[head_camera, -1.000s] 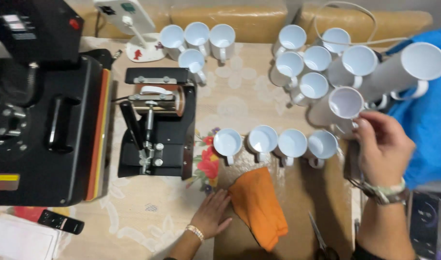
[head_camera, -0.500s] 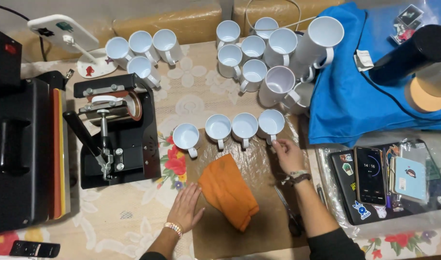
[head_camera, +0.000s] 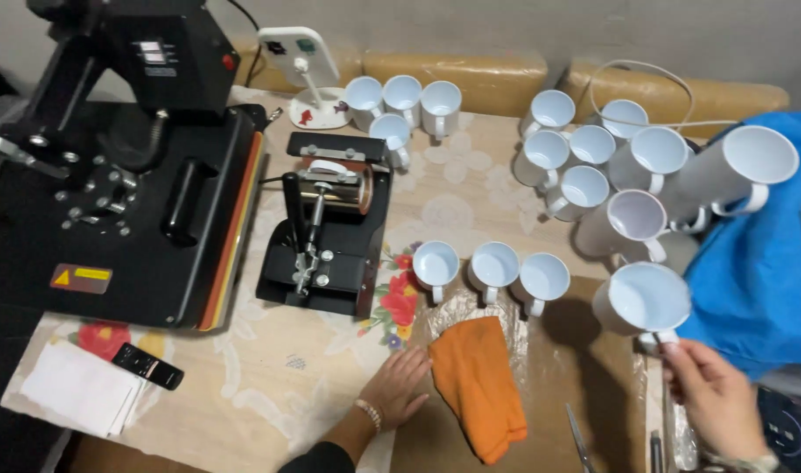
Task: The person is preparing white ceramic mugs for printing by wiping them with a cloth, inspecting them for defects, and placing them into a mug heat press.
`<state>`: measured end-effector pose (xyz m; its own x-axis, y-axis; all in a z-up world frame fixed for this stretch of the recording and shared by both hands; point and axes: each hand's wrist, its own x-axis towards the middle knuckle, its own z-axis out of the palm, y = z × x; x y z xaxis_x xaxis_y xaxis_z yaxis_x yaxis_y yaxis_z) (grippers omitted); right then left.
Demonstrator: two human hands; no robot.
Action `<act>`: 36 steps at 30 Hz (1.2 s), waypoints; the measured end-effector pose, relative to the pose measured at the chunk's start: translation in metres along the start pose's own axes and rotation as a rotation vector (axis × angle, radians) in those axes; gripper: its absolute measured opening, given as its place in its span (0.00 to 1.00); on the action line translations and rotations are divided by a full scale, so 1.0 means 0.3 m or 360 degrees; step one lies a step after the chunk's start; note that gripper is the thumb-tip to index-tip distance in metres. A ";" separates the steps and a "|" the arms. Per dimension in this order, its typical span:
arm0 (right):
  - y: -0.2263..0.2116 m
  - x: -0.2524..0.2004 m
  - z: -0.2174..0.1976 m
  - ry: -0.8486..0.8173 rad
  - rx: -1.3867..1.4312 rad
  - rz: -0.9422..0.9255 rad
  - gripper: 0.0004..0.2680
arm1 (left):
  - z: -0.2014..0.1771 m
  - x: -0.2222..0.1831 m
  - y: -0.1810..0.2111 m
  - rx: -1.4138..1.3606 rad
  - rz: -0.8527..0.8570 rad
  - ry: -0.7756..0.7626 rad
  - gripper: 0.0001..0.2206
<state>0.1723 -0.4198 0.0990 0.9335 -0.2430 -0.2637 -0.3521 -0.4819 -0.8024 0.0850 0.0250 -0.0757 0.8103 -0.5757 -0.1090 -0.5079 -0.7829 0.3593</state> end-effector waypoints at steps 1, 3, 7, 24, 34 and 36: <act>-0.091 -0.010 -0.049 -0.0009 -0.0090 -0.0116 0.09 | -0.032 0.005 0.019 -0.0054 -0.0033 -0.0162 0.30; -0.250 0.094 0.030 -0.0179 0.0111 -0.0210 0.09 | -0.059 -0.013 0.043 -0.0093 -0.0043 -0.0191 0.30; -0.511 0.474 0.393 -0.0647 0.0710 -0.0268 0.08 | -0.063 -0.001 0.017 0.0017 0.0081 -0.0031 0.29; -0.664 0.857 1.176 -0.0332 0.0087 -0.0006 0.11 | -0.036 -0.023 -0.015 -0.0090 0.0132 0.0346 0.28; -0.612 0.887 1.239 -0.0365 0.0097 0.0002 0.12 | -0.049 -0.020 -0.013 -0.0016 0.0107 0.0344 0.29; -0.593 0.899 1.264 -0.0360 0.0078 -0.0024 0.12 | -0.041 -0.023 -0.010 -0.0027 0.0113 0.0356 0.29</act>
<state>0.5125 -0.0803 -0.0325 0.9320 -0.0384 -0.3604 -0.3394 -0.4414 -0.8306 0.0845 0.0343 -0.0647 0.8182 -0.5612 0.1249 -0.5626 -0.7369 0.3747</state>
